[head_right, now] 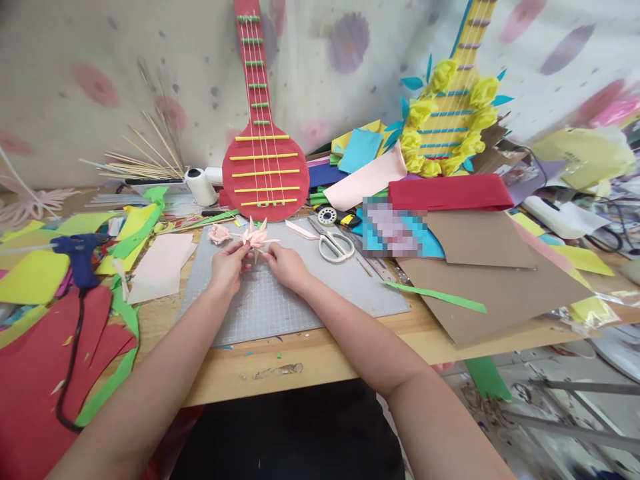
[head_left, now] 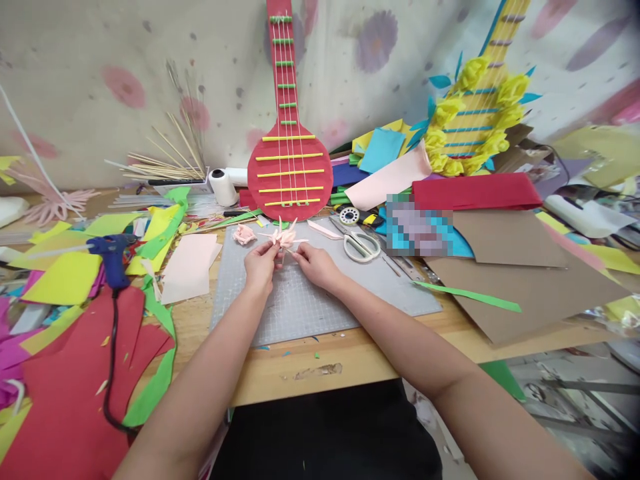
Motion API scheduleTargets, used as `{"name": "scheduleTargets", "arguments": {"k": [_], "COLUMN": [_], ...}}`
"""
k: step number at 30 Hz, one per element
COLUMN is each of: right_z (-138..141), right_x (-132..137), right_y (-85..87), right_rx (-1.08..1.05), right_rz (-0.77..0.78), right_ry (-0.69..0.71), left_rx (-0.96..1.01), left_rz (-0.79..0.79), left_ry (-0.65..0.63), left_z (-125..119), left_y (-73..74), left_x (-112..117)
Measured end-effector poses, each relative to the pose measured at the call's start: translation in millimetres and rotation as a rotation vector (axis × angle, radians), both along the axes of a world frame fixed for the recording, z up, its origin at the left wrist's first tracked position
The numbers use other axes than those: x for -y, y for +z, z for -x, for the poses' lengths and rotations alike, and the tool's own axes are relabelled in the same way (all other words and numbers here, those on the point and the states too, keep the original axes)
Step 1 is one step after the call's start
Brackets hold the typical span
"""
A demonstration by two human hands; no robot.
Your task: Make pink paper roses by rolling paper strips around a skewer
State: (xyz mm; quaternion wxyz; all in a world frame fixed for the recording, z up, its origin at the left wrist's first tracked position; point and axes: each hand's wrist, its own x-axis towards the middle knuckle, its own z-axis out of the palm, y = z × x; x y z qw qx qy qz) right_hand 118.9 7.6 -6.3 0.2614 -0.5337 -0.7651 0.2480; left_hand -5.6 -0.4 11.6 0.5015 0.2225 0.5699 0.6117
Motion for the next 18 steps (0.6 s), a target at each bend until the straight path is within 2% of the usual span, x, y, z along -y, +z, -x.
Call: {"name": "scheduleTargets", "arguments": {"k": [12, 18], "right_z": [4.0, 3.6], "right_x": [-0.6, -1.1], "right_y": [2.6, 2.1], "right_rx": [0.099, 0.118], "right_rz": [-0.009, -0.012], "right_ry": [0.042, 0.019], "left_rx": [-0.037, -0.056], "left_rz": [0.007, 0.010], "left_ry": [0.043, 0.011], "left_z": [0.8, 1.4], "left_y": [-3.1, -2.1], "left_x": [-3.9, -3.4]}}
